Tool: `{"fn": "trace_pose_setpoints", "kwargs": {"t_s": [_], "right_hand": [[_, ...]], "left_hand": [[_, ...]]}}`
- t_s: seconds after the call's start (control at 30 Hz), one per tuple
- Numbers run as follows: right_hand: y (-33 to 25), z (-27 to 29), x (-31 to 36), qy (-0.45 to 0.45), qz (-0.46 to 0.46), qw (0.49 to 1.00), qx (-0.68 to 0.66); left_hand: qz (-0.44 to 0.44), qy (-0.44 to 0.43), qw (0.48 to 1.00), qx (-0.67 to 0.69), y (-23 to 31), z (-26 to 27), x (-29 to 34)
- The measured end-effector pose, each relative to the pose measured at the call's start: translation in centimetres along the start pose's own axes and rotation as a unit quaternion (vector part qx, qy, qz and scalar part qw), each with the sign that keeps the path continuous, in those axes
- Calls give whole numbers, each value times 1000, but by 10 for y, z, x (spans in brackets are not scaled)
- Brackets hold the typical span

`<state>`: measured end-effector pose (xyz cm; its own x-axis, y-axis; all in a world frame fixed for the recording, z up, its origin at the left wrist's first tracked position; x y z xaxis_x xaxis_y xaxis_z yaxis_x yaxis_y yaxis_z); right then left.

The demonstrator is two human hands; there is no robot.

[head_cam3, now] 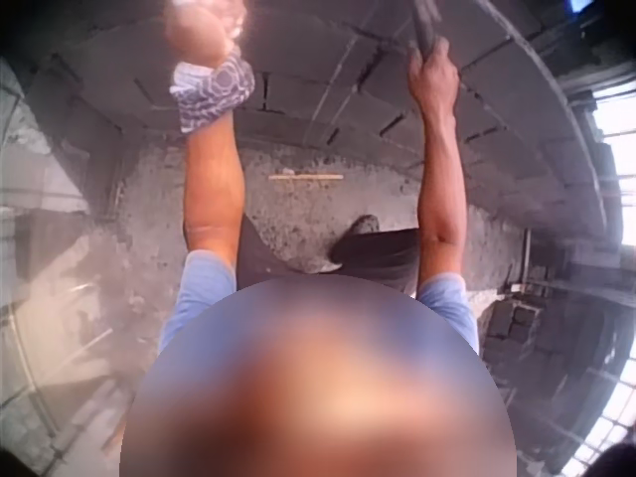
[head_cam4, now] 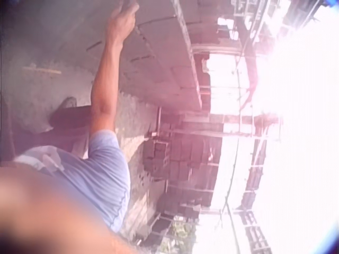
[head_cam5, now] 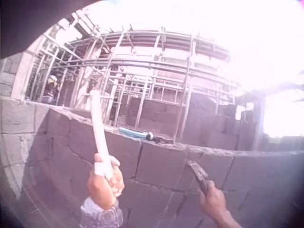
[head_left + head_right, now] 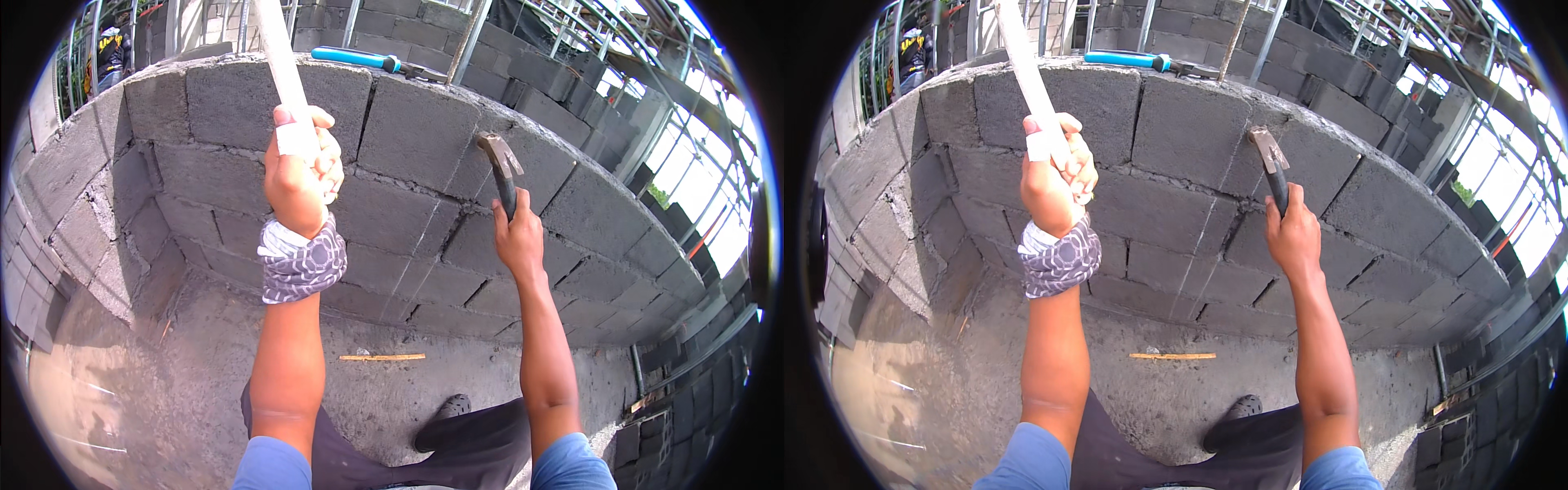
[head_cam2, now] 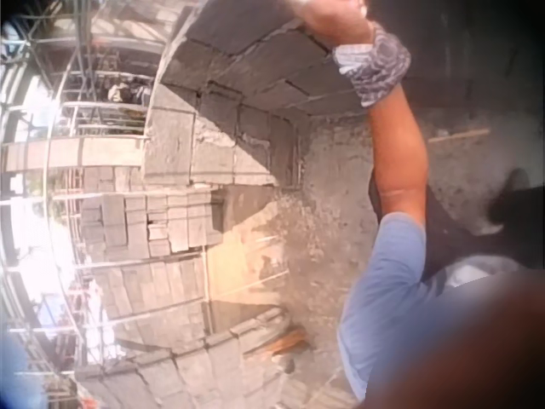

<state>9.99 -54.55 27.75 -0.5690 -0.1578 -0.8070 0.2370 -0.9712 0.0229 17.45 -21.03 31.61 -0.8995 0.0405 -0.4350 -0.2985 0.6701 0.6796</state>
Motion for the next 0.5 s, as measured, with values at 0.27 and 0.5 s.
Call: {"fn": "trace_pose_setpoints", "kwargs": {"t_s": [0.27,0.5], "right_hand": [[-3,-7,-2,-7,-11,1000,3],[-7,6,9,40,-9,999,-21]], "left_hand": [[24,-9,1000,16,-6,-6,0],[4,-12,1000,-3,-3,-5,1]]}}
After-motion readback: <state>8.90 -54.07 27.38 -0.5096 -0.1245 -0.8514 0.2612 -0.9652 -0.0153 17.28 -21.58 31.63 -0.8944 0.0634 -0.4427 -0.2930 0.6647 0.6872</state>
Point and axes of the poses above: each hand's wrist, its own x-axis away from the middle knuckle, its own z-axis out of the back of the hand, y = z × x, the point moved 2 cm from there along -x, towards the middle knuckle, and after that the axes turned 15 degrees about z, right-handed, at the moved point
